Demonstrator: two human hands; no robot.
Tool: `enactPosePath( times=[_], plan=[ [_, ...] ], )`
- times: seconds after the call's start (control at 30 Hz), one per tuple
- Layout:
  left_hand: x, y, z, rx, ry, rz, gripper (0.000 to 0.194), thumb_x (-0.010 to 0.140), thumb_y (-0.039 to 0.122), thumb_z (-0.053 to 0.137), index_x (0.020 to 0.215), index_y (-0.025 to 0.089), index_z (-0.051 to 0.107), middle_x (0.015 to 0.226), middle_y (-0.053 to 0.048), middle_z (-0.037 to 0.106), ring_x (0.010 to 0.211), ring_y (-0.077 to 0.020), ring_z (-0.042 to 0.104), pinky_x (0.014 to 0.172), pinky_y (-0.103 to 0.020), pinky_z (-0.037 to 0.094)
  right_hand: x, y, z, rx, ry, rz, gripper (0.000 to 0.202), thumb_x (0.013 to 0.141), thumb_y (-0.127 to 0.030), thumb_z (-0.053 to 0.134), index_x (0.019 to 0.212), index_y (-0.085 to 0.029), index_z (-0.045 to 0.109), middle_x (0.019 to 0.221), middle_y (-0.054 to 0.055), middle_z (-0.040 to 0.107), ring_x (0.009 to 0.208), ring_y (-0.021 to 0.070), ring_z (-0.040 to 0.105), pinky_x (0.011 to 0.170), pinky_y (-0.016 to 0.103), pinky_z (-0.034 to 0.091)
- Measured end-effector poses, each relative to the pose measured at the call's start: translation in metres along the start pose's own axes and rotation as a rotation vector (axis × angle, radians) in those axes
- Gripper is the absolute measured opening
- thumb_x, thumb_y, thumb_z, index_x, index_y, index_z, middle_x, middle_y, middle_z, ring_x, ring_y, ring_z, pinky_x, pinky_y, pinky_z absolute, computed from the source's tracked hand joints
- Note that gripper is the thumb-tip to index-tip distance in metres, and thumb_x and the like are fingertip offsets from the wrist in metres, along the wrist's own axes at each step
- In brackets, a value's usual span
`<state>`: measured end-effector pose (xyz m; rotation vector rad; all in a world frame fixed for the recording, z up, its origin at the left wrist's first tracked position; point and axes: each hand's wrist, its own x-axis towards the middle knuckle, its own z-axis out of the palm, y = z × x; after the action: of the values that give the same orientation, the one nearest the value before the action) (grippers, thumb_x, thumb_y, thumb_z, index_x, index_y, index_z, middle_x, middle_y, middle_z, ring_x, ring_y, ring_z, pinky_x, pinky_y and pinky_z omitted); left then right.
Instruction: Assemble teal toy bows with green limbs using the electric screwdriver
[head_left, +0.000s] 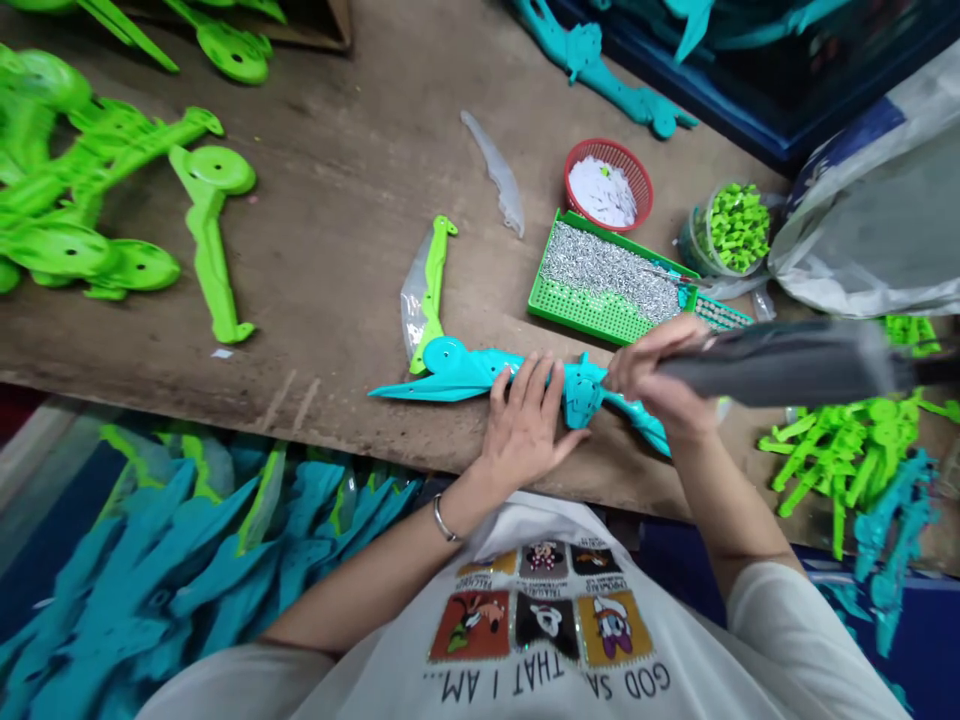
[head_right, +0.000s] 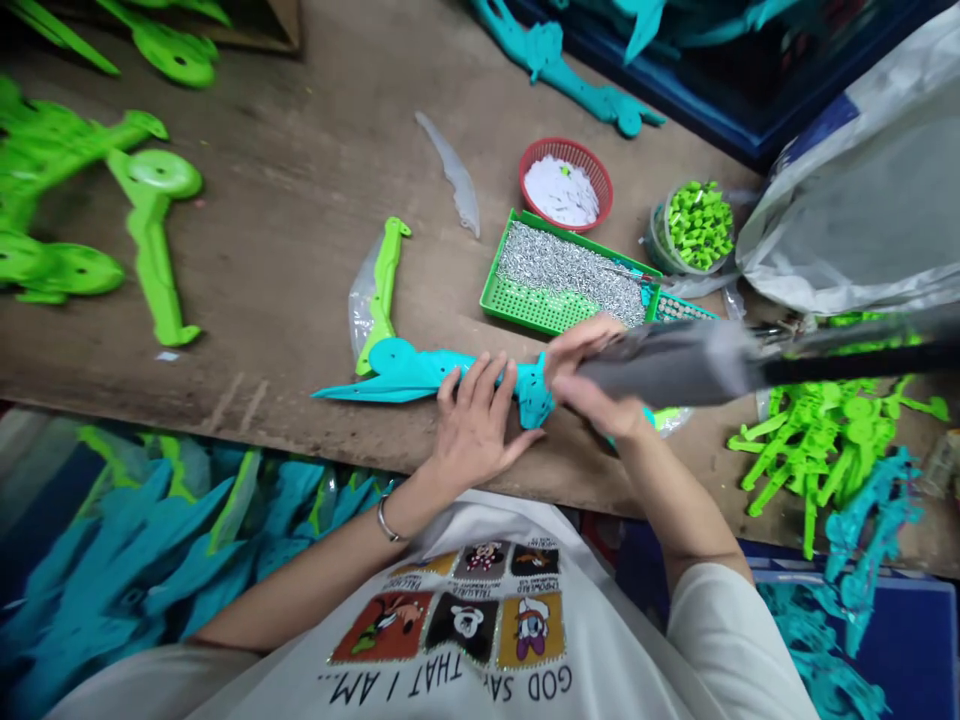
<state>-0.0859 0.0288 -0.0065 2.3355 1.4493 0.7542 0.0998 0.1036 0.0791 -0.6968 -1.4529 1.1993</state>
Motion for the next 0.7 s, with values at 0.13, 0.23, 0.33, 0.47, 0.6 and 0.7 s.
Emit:
enactPosePath(
  times=[0.13,0.23,0.33,0.47,0.6,0.7],
  plan=[
    [-0.002,-0.002,-0.003,-0.01,0.05,0.067,0.089,0.097,0.057,0.063,0.165,0.009,0.032,0.162,-0.024,0.047,0.155,-0.0388,0.038,0.129,-0.06,0.016,0.047,0.024,-0.011,-0.143,0.47,-0.183,0.024,0.086,-0.04,0.075,0.101,-0.03,0.059,0.055,-0.01,0.052,0.044,0.013,0.052,0.053,0.029,0.051],
    [-0.004,-0.006,-0.002,-0.035,0.056,0.304,0.063,0.102,0.035,0.061,0.158,0.012,0.045,0.157,-0.017,0.055,0.153,-0.0307,0.044,0.13,-0.052,0.027,0.062,0.049,-0.02,-0.255,0.546,-0.108,0.034,0.083,-0.052,0.074,0.101,-0.03,0.056,0.056,-0.01,0.05,0.046,0.0139,0.053,0.055,0.031,0.052],
    [-0.005,-0.009,0.003,-0.081,0.006,0.42,0.051,0.101,0.016,0.057,0.152,0.012,0.053,0.154,-0.014,0.059,0.151,-0.0262,0.047,0.127,-0.045,0.038,0.064,0.064,-0.025,-0.326,0.538,-0.052,0.041,0.08,-0.06,0.073,0.099,-0.029,0.055,0.056,-0.01,0.051,0.047,0.0141,0.053,0.057,0.032,0.052],
    [-0.006,-0.01,0.007,-0.148,-0.012,0.39,0.053,0.1,0.01,0.056,0.153,0.014,0.052,0.154,-0.013,0.059,0.153,-0.026,0.045,0.127,-0.048,0.043,0.063,0.072,-0.028,-0.333,0.533,-0.017,0.042,0.079,-0.062,0.073,0.097,-0.028,0.055,0.055,-0.01,0.05,0.046,0.0141,0.052,0.055,0.032,0.05],
    [-0.006,-0.01,0.009,-0.188,-0.001,0.381,0.053,0.101,0.009,0.056,0.153,0.015,0.051,0.154,-0.013,0.059,0.153,-0.0257,0.045,0.127,-0.048,0.045,0.064,0.076,-0.029,-0.338,0.51,-0.025,0.038,0.08,-0.058,0.073,0.095,-0.029,0.054,0.055,-0.01,0.05,0.046,0.0137,0.052,0.053,0.031,0.049],
    [-0.005,-0.01,0.009,-0.197,0.012,0.386,0.051,0.102,0.009,0.052,0.153,0.014,0.052,0.153,-0.013,0.06,0.152,-0.0264,0.046,0.125,-0.049,0.048,0.067,0.076,-0.031,-0.339,0.477,-0.026,0.035,0.079,-0.056,0.074,0.091,-0.028,0.055,0.054,-0.009,0.05,0.046,0.0135,0.051,0.053,0.03,0.048]
  ],
)
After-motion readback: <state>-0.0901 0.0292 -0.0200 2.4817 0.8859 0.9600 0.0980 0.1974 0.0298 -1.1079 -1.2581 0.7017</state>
